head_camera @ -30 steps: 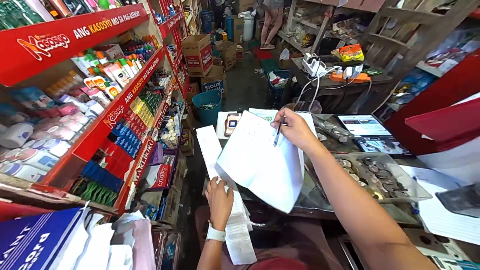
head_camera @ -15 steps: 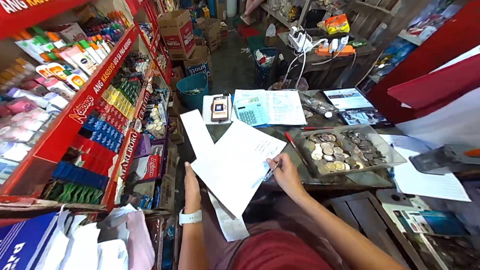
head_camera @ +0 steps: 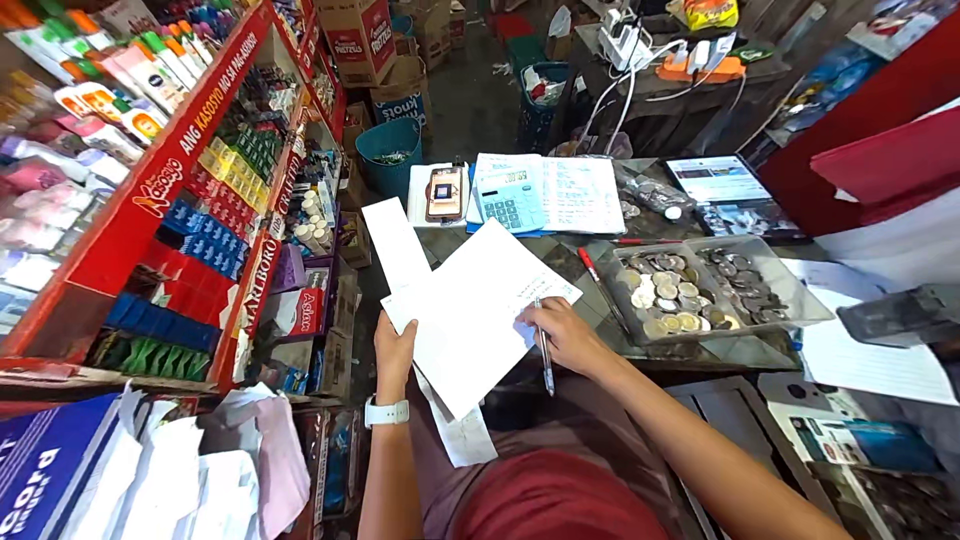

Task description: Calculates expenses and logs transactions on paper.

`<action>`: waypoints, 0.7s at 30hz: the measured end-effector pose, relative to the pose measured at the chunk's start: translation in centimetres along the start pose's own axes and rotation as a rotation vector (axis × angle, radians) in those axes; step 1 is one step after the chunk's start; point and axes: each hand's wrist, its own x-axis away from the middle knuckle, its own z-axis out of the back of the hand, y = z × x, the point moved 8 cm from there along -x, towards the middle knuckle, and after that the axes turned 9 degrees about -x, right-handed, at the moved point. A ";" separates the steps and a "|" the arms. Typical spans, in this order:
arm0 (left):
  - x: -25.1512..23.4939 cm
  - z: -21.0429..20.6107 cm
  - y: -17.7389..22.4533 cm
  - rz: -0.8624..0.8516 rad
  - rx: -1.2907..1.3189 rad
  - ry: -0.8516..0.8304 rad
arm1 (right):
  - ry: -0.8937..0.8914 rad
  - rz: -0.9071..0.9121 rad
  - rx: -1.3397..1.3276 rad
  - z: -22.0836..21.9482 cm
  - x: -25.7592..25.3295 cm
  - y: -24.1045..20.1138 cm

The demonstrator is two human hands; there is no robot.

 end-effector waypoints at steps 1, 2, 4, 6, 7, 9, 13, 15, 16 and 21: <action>0.2 0.0 0.0 0.003 -0.007 0.000 | -0.027 -0.026 -0.010 -0.3 -0.3 0.2; 0.3 0.0 0.1 -0.001 -0.012 0.004 | -0.030 -0.033 -0.010 -0.4 -0.8 0.2; 0.1 0.0 0.3 -0.017 -0.009 0.015 | 0.030 0.015 0.007 -0.5 -1.8 0.2; -0.2 -0.1 -0.1 -0.011 -0.020 0.019 | 0.117 0.064 0.017 -0.7 -1.7 0.7; -0.3 -0.3 -0.6 0.003 -0.033 0.014 | 0.149 0.073 0.012 -0.9 -1.5 1.1; -0.5 -0.7 -1.3 0.016 -0.058 0.003 | 0.188 0.081 0.005 -1.1 -1.1 1.6; -0.3 -1.0 -1.7 -0.018 -0.101 -0.020 | 0.214 0.078 0.010 -1.3 -0.6 2.1; -0.3 -1.1 -1.6 -0.033 -0.119 -0.027 | 0.260 0.102 0.016 -1.0 -0.3 2.0; -0.2 -1.0 -1.4 -0.038 -0.132 -0.028 | 0.285 0.121 0.025 -0.6 -0.1 1.8; 1.0 -0.3 0.8 -0.003 -0.160 -0.078 | 0.293 0.135 0.021 1.4 1.8 -0.6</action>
